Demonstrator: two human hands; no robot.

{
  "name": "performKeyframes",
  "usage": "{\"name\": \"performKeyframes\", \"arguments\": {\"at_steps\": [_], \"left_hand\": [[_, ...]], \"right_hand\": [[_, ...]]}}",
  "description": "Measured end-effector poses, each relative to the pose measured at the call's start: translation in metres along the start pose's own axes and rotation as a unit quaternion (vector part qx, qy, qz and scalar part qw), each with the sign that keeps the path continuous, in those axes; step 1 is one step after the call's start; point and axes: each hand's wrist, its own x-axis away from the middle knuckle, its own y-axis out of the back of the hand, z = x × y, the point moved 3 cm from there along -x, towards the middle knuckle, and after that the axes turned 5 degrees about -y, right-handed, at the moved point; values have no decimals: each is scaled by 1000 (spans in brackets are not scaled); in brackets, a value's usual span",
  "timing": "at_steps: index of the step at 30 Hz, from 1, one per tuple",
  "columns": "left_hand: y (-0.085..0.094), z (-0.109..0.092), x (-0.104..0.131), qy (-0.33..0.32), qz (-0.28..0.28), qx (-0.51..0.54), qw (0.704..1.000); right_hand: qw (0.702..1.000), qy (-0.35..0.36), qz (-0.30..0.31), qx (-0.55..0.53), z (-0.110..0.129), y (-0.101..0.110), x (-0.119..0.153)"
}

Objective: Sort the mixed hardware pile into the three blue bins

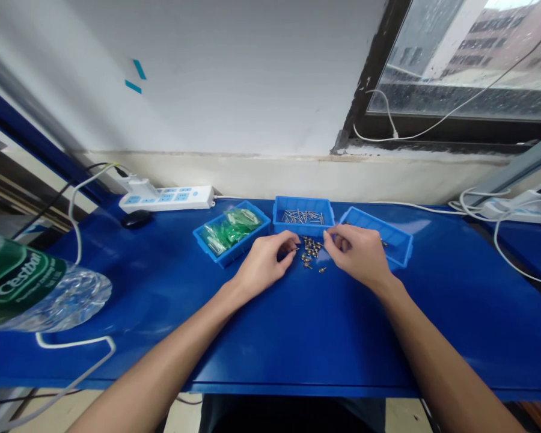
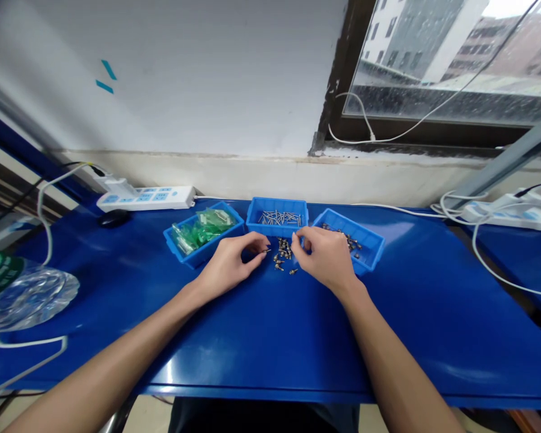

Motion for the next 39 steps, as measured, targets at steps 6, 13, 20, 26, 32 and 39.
{"name": "performKeyframes", "arguments": {"at_steps": [6, 13, 20, 26, 32, 39], "left_hand": [[5, -4, -2, 33, -66, 182, 981], [3, -8, -3, 23, -70, 176, 982], [1, -5, -2, 4, -42, 100, 994], [-2, 6, 3, -5, 27, -76, 997], [-3, 1, 4, -21, 47, -130, 990], [-10, -9, 6, -53, 115, -159, 979]], "right_hand": [[986, 104, 131, -27, 8, -9, 6], [972, 165, 164, 33, 18, -12, 6], [978, 111, 176, 25, 13, -4, 4], [976, 68, 206, -12, 13, -5, 5], [953, 23, 297, -50, 13, 12, -1], [934, -11, 355, -26, 4, 20, 8]]}}
